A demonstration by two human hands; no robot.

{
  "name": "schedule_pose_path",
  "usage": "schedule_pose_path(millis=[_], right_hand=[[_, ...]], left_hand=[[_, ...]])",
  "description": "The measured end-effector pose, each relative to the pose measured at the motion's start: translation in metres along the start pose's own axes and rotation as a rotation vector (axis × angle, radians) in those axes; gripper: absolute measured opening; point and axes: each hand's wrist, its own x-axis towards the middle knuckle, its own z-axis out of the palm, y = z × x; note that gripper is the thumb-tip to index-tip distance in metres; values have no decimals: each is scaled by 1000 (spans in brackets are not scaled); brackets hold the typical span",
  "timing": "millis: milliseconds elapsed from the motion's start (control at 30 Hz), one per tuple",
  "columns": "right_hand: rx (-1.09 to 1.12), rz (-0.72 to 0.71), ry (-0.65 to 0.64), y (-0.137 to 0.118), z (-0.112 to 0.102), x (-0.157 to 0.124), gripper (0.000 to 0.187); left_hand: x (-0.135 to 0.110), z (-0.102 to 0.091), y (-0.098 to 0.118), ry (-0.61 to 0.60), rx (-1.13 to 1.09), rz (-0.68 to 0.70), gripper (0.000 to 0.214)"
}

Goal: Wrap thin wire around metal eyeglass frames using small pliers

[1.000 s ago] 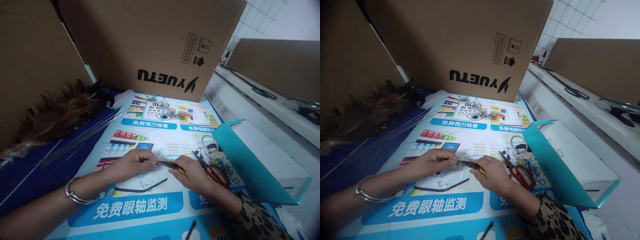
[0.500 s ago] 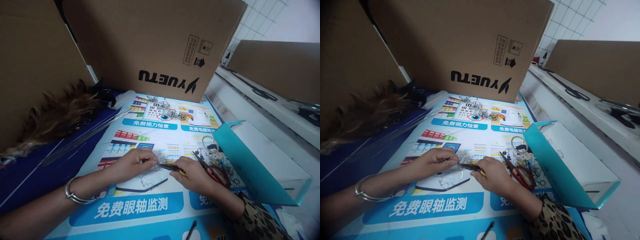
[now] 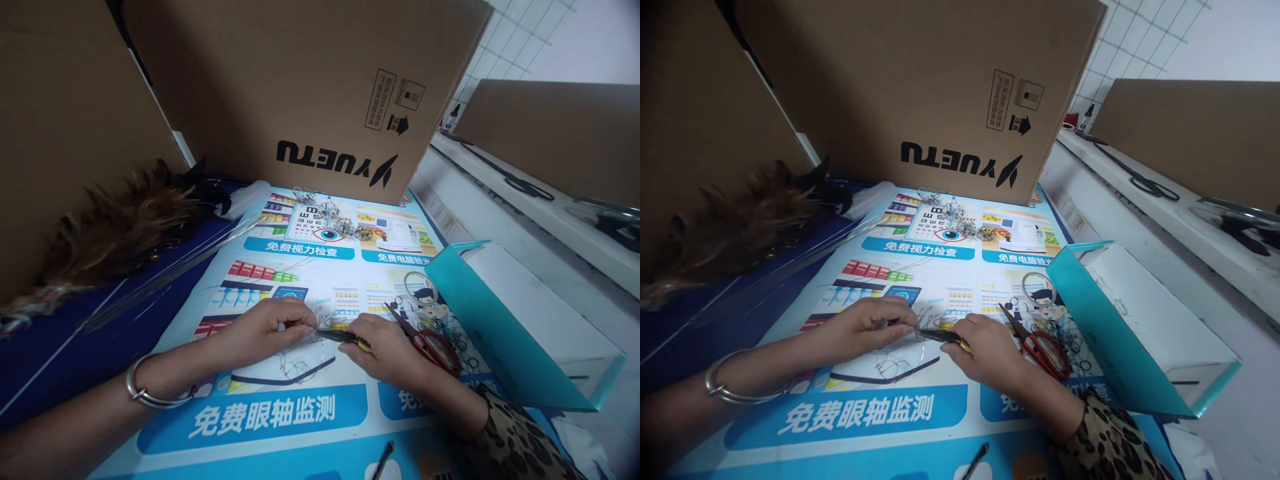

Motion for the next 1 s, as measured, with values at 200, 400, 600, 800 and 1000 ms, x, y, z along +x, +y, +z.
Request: schedule_pose_path(millis=[200,400,600,800,1000], right_hand=[[-2,4,-15,1,2,1,27],[2,4,-15,0,1,1,28],[-10,4,-12,1,1,1,28],[-17,-5,-13,2,2,1,27],[9,-19,-4,6,1,1,28]], left_hand=[[0,0,0,-9,-4,5,20],[0,0,0,-26,-43,-11,21],[0,0,0,-20,-35,-9,22],[0,0,-1,-17,-47,-8,21],[-1,-1,-1,-4,-74,-34,20]])
